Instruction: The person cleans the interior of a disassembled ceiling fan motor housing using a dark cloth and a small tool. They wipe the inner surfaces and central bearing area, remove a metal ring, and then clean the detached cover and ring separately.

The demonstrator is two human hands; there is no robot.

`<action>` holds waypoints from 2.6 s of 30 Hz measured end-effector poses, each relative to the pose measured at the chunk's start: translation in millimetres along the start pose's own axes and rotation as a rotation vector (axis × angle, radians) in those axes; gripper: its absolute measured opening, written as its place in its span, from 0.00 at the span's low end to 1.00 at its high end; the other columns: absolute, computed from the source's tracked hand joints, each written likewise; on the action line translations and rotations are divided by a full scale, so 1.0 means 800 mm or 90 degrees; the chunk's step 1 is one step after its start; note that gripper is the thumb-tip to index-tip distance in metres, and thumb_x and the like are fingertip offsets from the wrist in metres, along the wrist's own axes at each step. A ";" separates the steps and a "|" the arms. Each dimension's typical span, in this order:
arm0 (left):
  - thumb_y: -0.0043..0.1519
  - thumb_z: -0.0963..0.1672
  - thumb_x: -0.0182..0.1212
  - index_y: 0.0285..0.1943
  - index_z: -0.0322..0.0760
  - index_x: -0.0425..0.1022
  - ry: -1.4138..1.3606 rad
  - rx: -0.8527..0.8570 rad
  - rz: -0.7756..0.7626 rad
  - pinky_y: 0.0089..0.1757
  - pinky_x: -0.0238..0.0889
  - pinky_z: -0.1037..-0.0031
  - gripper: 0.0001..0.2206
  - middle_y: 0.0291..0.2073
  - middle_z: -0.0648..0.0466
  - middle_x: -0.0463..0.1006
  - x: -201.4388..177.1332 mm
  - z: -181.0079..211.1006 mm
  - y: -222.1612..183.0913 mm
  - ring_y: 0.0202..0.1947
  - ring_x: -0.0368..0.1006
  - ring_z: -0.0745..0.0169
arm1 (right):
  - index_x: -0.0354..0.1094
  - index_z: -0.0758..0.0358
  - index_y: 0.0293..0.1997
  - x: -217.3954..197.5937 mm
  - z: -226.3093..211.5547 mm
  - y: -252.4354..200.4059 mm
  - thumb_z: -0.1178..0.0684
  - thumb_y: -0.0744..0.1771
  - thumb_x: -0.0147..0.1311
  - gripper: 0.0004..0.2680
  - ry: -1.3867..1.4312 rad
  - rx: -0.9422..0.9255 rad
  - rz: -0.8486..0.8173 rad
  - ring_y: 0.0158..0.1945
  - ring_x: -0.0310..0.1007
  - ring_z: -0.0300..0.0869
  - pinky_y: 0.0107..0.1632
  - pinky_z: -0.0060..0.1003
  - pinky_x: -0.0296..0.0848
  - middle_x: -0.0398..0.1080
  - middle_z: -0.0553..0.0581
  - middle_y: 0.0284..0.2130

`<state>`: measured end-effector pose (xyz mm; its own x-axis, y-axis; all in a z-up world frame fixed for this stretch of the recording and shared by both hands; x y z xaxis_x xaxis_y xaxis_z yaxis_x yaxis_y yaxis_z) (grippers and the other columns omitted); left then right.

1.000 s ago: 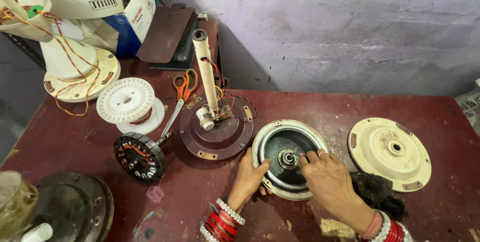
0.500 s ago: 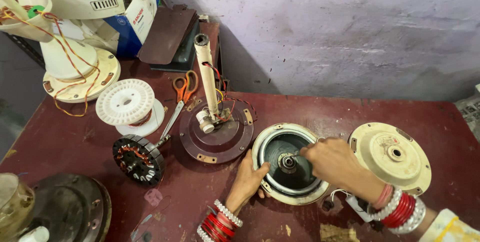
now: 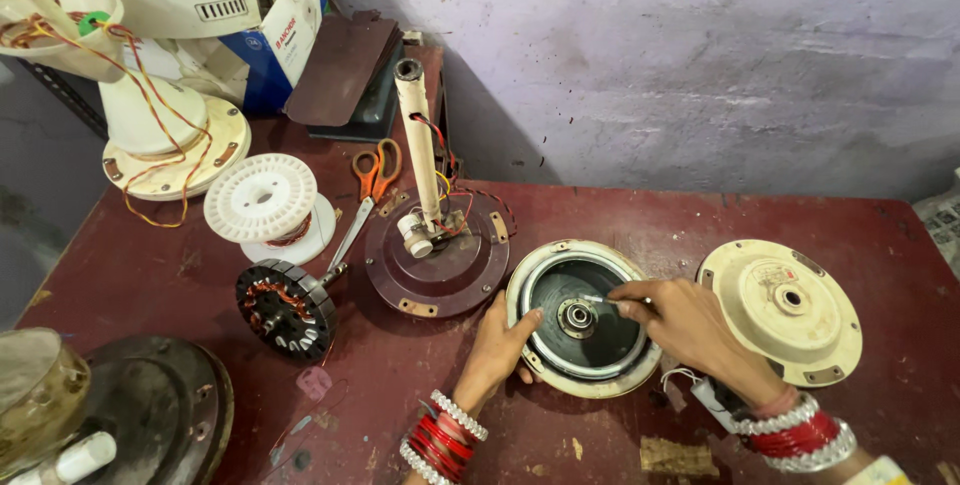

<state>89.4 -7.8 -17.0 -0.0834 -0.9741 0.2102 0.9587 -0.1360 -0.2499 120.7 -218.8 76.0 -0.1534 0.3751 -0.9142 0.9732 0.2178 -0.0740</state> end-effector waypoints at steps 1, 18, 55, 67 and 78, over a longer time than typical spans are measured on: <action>0.65 0.43 0.54 0.62 0.26 0.63 -0.006 -0.014 0.002 0.12 0.63 0.74 0.19 0.31 0.43 0.80 0.000 -0.004 0.001 0.14 0.74 0.61 | 0.80 0.51 0.47 -0.007 0.003 -0.005 0.49 0.63 0.59 0.10 0.039 0.006 0.038 0.36 0.82 0.50 0.40 0.44 0.76 0.81 0.57 0.35; 0.69 0.45 0.41 0.56 0.26 0.68 -0.012 0.003 0.037 0.14 0.68 0.74 0.16 0.29 0.45 0.76 -0.013 -0.021 0.002 0.15 0.74 0.59 | 0.72 0.53 0.61 0.015 0.101 -0.049 0.63 0.64 0.52 0.18 -0.085 0.243 0.091 0.43 0.82 0.51 0.46 0.48 0.80 0.76 0.60 0.52; 0.68 0.43 0.39 0.66 0.32 0.63 -0.051 -0.017 0.015 0.12 0.64 0.75 0.18 0.34 0.44 0.78 -0.005 -0.018 0.001 0.14 0.73 0.62 | 0.74 0.63 0.34 -0.005 -0.078 -0.064 0.58 0.59 0.56 0.05 -0.288 -0.053 -0.188 0.40 0.78 0.58 0.44 0.50 0.76 0.76 0.64 0.31; 0.69 0.42 0.38 0.67 0.31 0.62 -0.085 -0.007 -0.003 0.11 0.61 0.75 0.18 0.28 0.44 0.79 -0.007 -0.023 0.008 0.11 0.72 0.59 | 0.76 0.38 0.57 0.056 0.015 -0.184 0.56 0.61 0.55 0.19 -0.129 0.076 0.128 0.30 0.81 0.52 0.37 0.49 0.79 0.78 0.53 0.34; 0.69 0.42 0.39 0.64 0.28 0.66 -0.061 0.002 0.036 0.12 0.62 0.75 0.17 0.25 0.46 0.78 -0.010 -0.027 0.008 0.12 0.72 0.61 | 0.75 0.48 0.55 0.066 0.018 -0.209 0.58 0.62 0.57 0.16 -0.023 0.012 0.262 0.25 0.79 0.49 0.31 0.46 0.77 0.76 0.55 0.28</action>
<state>90.2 -4.6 -40.6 -0.0020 -0.9584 0.2855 0.9618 -0.0800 -0.2618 -47.7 -248.7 34.6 0.2547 0.3954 -0.8825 0.9551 0.0397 0.2935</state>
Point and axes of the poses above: each hand's wrist, its own y-axis towards the middle knuckle, its own x-axis out of the palm, z = x × y, the point moved 8 cm from there along y, towards the middle knuckle
